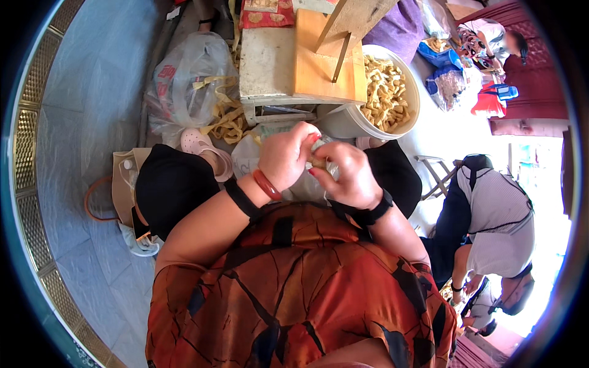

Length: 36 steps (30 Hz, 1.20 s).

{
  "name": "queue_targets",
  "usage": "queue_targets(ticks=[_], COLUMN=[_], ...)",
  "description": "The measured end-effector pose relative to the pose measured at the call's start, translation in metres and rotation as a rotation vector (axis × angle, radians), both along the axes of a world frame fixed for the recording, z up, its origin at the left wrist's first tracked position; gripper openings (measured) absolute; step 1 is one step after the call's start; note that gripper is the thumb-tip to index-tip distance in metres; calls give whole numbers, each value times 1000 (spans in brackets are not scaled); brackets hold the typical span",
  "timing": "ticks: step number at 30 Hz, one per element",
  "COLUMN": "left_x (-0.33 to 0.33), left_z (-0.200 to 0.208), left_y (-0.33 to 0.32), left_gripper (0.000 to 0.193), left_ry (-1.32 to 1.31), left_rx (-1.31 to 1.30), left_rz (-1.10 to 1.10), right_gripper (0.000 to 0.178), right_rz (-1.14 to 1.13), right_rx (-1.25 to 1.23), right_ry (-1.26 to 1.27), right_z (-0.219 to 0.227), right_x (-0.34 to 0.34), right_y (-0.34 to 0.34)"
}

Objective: The person folds thin strips of dough or food material into specific shapes by hand, placing the finished pieces into a large bucket.

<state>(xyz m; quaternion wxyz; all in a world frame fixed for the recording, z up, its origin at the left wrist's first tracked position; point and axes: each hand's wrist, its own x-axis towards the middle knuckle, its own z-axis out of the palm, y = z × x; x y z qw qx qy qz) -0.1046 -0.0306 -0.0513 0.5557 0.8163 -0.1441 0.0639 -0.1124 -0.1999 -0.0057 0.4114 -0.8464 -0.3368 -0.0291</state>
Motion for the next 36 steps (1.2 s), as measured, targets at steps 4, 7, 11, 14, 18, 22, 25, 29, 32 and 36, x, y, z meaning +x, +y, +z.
queue_targets(ticks=[4,7,11,14,18,22,25,29,32,36], left_x=[3,17,25,32,61,111,119,71,37,15], left_z=[3,-1,-1,16,48,53,49,53,37,21], left_y=[-1,20,39,31,18,2,-4,14,11,13], left_gripper=[6,13,18,18,18,20,19,14,9,8], left_ry=[45,366,561,469,303,48,120,166,146,692], left_rx=[-220,-209,-131,-134,-183,109,508,252,33,-294], left_rz=[9,-281,-416,-339,-182,27,144,-116,-331,-561], right_gripper=[22,20,18,17,15,7,7,41,44,43], right_rz=[-108,-168,-194,-231,-289,-412,-369,-655,-214,-22], right_rx=[-13,-41,-61,-62,-42,-62,-338,-370,-176,-153], right_ry=[110,53,6,-16,-207,-311,-420,-420,-436,-354], right_z=[-5,7,8,10,28,21,-7,-11,10,2], right_x=[-9,-6,5,24,64,111,119,105,51,-2], right_y=[2,-6,-20,-27,-27,-24,-42,-86,-62,-19])
